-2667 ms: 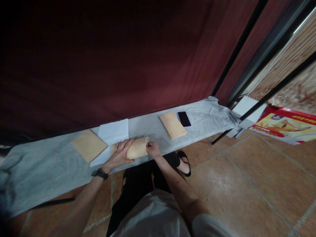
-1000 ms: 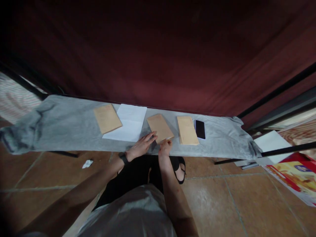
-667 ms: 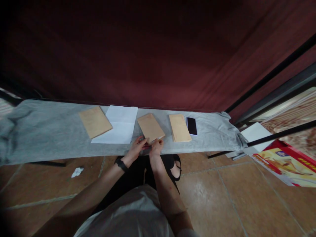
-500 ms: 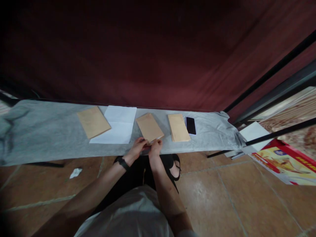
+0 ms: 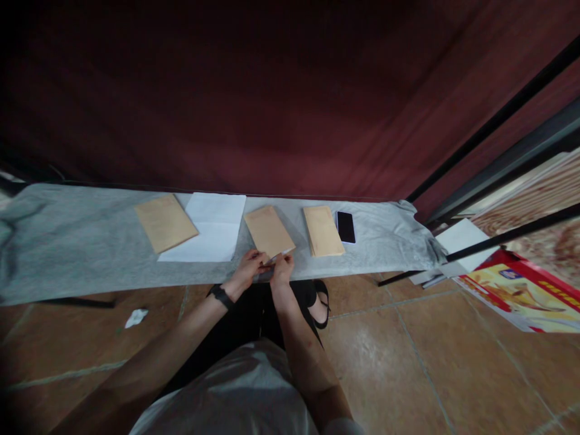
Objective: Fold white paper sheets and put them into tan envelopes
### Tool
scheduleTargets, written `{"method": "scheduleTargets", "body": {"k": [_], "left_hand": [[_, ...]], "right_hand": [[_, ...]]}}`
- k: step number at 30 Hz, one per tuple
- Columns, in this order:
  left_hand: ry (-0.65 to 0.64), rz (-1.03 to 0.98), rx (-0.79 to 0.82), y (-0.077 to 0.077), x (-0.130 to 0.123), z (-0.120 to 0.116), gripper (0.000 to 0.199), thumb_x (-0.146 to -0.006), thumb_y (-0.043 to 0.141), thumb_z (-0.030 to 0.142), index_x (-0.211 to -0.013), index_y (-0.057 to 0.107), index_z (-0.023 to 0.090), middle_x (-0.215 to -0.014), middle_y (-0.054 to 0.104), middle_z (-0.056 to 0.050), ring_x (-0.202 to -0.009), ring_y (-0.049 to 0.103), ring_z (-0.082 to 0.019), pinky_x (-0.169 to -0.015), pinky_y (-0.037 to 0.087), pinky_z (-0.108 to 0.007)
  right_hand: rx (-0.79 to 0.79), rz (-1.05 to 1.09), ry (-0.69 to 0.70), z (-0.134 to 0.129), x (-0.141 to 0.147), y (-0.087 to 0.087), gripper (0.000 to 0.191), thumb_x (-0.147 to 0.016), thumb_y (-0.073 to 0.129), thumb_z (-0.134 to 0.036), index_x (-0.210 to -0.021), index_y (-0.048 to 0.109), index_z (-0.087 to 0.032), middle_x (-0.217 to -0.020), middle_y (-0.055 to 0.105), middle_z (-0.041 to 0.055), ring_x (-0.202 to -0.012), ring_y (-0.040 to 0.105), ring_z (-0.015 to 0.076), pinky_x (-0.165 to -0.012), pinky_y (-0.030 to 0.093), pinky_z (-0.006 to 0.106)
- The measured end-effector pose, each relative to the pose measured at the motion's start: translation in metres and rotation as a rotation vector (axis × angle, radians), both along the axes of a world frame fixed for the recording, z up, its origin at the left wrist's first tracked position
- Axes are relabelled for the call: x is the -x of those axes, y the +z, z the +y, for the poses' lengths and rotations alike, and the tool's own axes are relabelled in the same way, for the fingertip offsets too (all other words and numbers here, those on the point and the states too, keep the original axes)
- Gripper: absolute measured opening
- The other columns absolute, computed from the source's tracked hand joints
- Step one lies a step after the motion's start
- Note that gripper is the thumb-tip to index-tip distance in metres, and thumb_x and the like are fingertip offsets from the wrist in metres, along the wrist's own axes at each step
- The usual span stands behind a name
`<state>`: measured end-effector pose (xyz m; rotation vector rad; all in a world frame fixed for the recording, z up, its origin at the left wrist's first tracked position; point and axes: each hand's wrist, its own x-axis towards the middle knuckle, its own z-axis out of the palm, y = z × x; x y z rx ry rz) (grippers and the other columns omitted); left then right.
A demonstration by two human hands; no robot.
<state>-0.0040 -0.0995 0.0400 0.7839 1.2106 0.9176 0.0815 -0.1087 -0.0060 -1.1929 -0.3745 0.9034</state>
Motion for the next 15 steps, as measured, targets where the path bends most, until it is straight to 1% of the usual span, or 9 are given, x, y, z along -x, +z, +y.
{"method": "scheduleTargets", "body": {"k": [3,5,8,10,13,15], "left_hand": [[0.001,0.018,0.000,-0.001,0.000,0.001,0.012,-0.076,0.065,0.018,-0.079,0.054,0.018,-0.073,0.063,0.002,-0.064,0.066,-0.011,-0.061,0.059,-0.026],[-0.001,0.036,-0.006,-0.003,0.001,0.002,0.013,-0.074,0.067,0.017,-0.078,0.055,0.017,-0.073,0.064,0.002,-0.063,0.065,-0.011,-0.061,0.059,-0.024],[-0.017,0.068,-0.026,-0.003,0.003,0.006,0.013,-0.074,0.069,0.017,-0.079,0.056,0.017,-0.075,0.066,0.001,-0.062,0.066,-0.011,-0.059,0.057,-0.024],[-0.037,0.095,-0.050,-0.002,0.005,0.010,0.013,-0.075,0.069,0.018,-0.080,0.058,0.017,-0.076,0.068,0.000,-0.061,0.066,-0.012,-0.057,0.056,-0.024],[-0.075,0.152,-0.095,0.002,0.009,0.020,0.013,-0.077,0.070,0.019,-0.081,0.058,0.017,-0.075,0.068,-0.001,-0.059,0.065,-0.012,-0.053,0.053,-0.022],[-0.095,0.209,-0.119,0.003,0.012,0.030,0.012,-0.077,0.070,0.019,-0.080,0.058,0.017,-0.073,0.067,0.000,-0.058,0.063,-0.011,-0.050,0.051,-0.019]], "right_hand": [[0.018,0.048,-0.036,-0.001,0.001,0.002,0.016,-0.072,0.059,-0.032,-0.077,0.046,-0.024,-0.065,0.059,-0.0072,-0.056,0.053,0.0095,-0.054,0.047,0.021],[0.027,0.067,-0.031,-0.002,0.001,0.003,0.014,-0.071,0.059,-0.029,-0.077,0.047,-0.024,-0.064,0.059,-0.0075,-0.056,0.053,0.0094,-0.054,0.047,0.020],[0.031,0.087,0.024,-0.005,-0.001,0.006,0.012,-0.071,0.059,-0.023,-0.076,0.048,-0.023,-0.064,0.058,-0.0077,-0.054,0.054,0.0093,-0.052,0.047,0.019],[0.025,0.100,0.071,-0.009,-0.005,0.008,0.011,-0.071,0.060,-0.021,-0.077,0.051,-0.022,-0.067,0.060,-0.0065,-0.056,0.057,0.0101,-0.054,0.050,0.021],[0.029,0.095,0.131,-0.018,-0.016,0.009,0.014,-0.072,0.064,-0.023,-0.083,0.056,-0.020,-0.075,0.064,-0.0035,-0.064,0.063,0.0124,-0.062,0.056,0.025],[0.053,0.047,0.128,-0.024,-0.028,0.008,0.018,-0.073,0.064,-0.025,-0.089,0.058,-0.020,-0.077,0.064,-0.0031,-0.063,0.062,0.0127,-0.062,0.057,0.027]]}}
